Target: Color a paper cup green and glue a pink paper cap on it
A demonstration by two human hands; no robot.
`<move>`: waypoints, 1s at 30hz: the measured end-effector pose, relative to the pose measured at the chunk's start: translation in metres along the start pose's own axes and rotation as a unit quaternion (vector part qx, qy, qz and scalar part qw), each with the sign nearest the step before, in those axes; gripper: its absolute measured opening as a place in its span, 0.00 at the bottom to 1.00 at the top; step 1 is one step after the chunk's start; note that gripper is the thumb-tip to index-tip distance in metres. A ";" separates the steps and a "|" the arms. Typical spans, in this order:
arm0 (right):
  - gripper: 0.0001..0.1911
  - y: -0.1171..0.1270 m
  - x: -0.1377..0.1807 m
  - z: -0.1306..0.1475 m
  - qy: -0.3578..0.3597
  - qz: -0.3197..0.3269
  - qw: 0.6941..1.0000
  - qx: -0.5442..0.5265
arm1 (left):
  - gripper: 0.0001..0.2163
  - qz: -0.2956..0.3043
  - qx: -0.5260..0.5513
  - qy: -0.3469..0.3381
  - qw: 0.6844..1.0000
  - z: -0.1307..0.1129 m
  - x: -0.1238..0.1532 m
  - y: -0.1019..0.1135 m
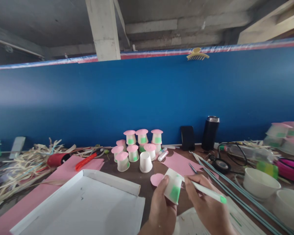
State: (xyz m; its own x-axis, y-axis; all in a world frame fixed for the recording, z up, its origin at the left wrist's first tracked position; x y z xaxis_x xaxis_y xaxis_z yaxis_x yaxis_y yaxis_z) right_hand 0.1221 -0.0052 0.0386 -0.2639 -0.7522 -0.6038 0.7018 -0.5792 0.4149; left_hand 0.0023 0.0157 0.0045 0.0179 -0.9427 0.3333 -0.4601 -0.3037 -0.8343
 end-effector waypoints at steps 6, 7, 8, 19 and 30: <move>0.09 0.001 0.000 0.001 0.004 0.003 1.000 -0.005 | 0.10 0.006 -0.002 -0.001 1.000 -0.001 -0.002 0.001; 0.09 0.001 0.000 0.002 0.007 0.002 1.000 -0.006 | 0.10 0.007 -0.002 -0.002 1.000 -0.001 -0.002 0.001; 0.09 0.001 0.001 0.002 0.010 0.001 1.000 -0.007 | 0.10 0.009 -0.003 -0.001 1.000 0.000 -0.002 0.001; 0.08 0.002 0.000 0.003 0.013 -0.006 1.000 -0.007 | 0.12 0.009 -0.002 -0.005 1.000 0.000 -0.002 0.001; 0.08 0.000 -0.001 0.001 0.012 0.003 1.000 -0.011 | 0.11 0.005 -0.002 -0.004 1.000 0.000 -0.003 0.001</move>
State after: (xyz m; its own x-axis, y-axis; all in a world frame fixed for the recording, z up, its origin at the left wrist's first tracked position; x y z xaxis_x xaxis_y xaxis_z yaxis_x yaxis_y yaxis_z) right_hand 0.1219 -0.0045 0.0399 -0.2434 -0.7475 -0.6180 0.7178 -0.5674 0.4036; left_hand 0.0014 0.0183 0.0027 0.0202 -0.9465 0.3222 -0.4631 -0.2944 -0.8360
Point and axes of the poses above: each hand's wrist, its own x-axis away from the middle knuckle, its own y-axis out of the back of the hand, z = x × y, the point moved 3 cm from there along -x, towards the middle knuckle, and after that the axes turned 7 degrees about -y, right-handed, at the moved point
